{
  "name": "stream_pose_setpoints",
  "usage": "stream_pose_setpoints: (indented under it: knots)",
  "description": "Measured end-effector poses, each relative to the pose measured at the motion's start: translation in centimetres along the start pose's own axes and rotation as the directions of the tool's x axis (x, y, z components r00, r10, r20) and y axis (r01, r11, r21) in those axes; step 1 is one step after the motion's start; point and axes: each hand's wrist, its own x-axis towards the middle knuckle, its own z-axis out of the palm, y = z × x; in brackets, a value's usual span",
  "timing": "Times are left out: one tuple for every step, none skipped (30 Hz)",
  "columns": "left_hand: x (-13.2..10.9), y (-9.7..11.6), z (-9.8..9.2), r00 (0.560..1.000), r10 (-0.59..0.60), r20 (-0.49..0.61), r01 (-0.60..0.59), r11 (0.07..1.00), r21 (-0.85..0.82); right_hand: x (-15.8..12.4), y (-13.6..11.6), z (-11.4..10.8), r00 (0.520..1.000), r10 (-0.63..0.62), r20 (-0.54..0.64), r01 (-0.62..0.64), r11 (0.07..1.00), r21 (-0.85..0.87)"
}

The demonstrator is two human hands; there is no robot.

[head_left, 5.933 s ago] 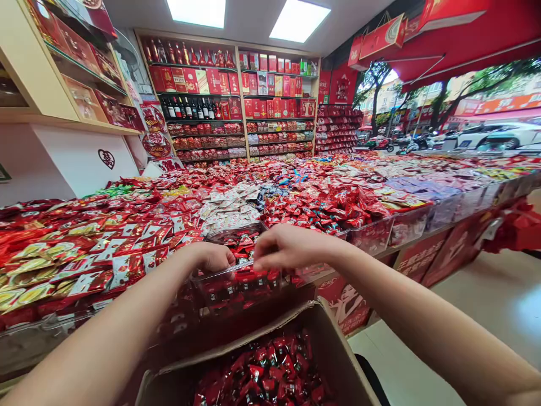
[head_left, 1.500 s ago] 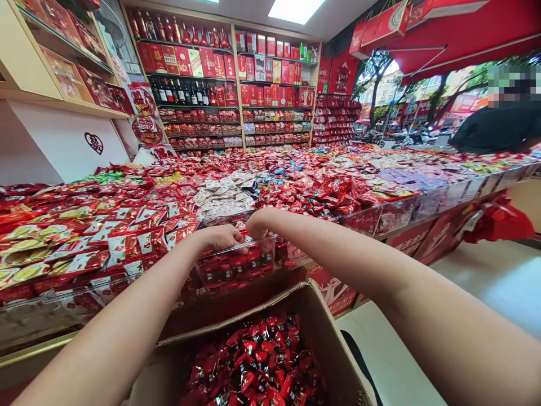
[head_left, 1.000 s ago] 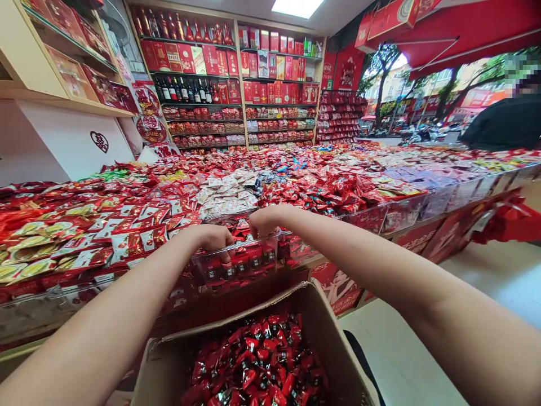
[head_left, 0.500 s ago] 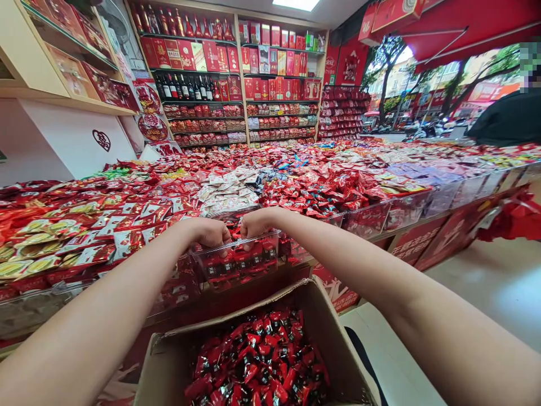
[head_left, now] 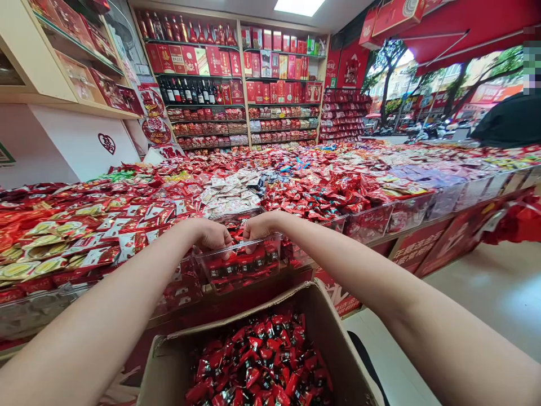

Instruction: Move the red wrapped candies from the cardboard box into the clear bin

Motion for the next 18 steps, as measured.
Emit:
stream_pose_setpoints:
  knots:
    - [0.0,0.0,0.1,1.000,0.002,-0.003,-0.002,1.000,-0.003,0.0,0.1,0.1,1.000,-0.005,-0.005,0.005,1.000,0.010]
    - [0.0,0.0,0.1,1.000,0.005,-0.007,-0.005,1.000,-0.005,0.0,0.2,0.2,1.000,-0.008,-0.014,0.009,1.000,0.017]
    - [0.0,0.0,0.1,1.000,0.008,-0.011,-0.008,1.000,-0.005,0.0,0.2,0.2,1.000,-0.012,-0.025,0.012,1.000,0.021]
    - [0.1,0.0,0.1,1.000,0.012,-0.019,-0.012,1.000,-0.005,0.0,0.3,0.2,0.999,-0.014,-0.044,0.015,1.000,0.023]
    - [0.1,0.0,0.0,0.999,0.020,-0.032,-0.020,1.000,-0.002,0.0,0.3,0.3,0.997,-0.017,-0.073,0.018,1.000,0.022]
    - [0.0,0.1,-0.1,0.998,0.031,-0.052,-0.031,1.000,0.001,-0.1,0.2,0.3,0.993,-0.022,-0.115,0.024,1.000,0.018]
    - [-0.2,0.2,-0.3,0.995,0.050,-0.087,-0.050,0.999,0.007,-0.4,0.0,0.4,0.984,-0.030,-0.174,0.032,0.999,0.011]
    - [-0.5,0.2,-0.4,0.986,0.080,-0.143,-0.078,0.997,0.017,-0.7,-0.2,0.5,0.968,-0.040,-0.247,0.041,0.999,-0.001]
    - [-1.1,0.3,-0.4,0.968,0.119,-0.223,-0.115,0.993,0.029,-1.2,-0.5,0.8,0.944,-0.050,-0.326,0.047,0.999,-0.018]
    - [-2.0,0.4,-0.2,0.934,0.161,-0.320,-0.155,0.987,0.043,-1.9,-0.9,1.4,0.903,-0.069,-0.424,0.060,0.998,-0.034]
    - [-3.1,0.5,0.4,0.881,0.199,-0.430,-0.191,0.980,0.062,-2.8,-1.3,2.2,0.841,-0.098,-0.532,0.089,0.995,-0.043]
    - [-4.3,0.5,1.4,0.805,0.233,-0.546,-0.232,0.970,0.072,-3.8,-1.6,3.3,0.769,-0.127,-0.626,0.123,0.991,-0.049]
    - [-5.7,0.4,2.7,0.723,0.246,-0.645,-0.260,0.963,0.075,-4.8,-1.9,4.7,0.650,-0.169,-0.741,0.203,0.978,-0.046]
    - [-7.0,0.2,4.4,0.629,0.247,-0.737,-0.290,0.954,0.072,-5.8,-2.0,6.4,0.559,-0.198,-0.805,0.286,0.957,-0.036]
    - [-8.2,-0.1,6.4,0.516,0.243,-0.821,-0.380,0.924,0.034,-6.6,-2.0,8.3,0.534,-0.202,-0.821,0.339,0.941,-0.011]
    - [-9.2,-0.6,8.4,0.530,0.253,-0.809,-0.390,0.920,0.031,-7.2,-1.9,10.3,0.568,-0.203,-0.797,0.370,0.929,0.027]
    - [-9.9,-1.1,10.4,0.544,0.258,-0.798,-0.402,0.916,0.022,-7.6,-1.7,12.4,0.636,-0.217,-0.741,0.391,0.918,0.066]
    - [-10.3,-1.6,12.2,0.585,0.263,-0.767,-0.396,0.918,0.014,-7.7,-1.3,14.4,0.708,-0.233,-0.667,0.391,0.915,0.096]
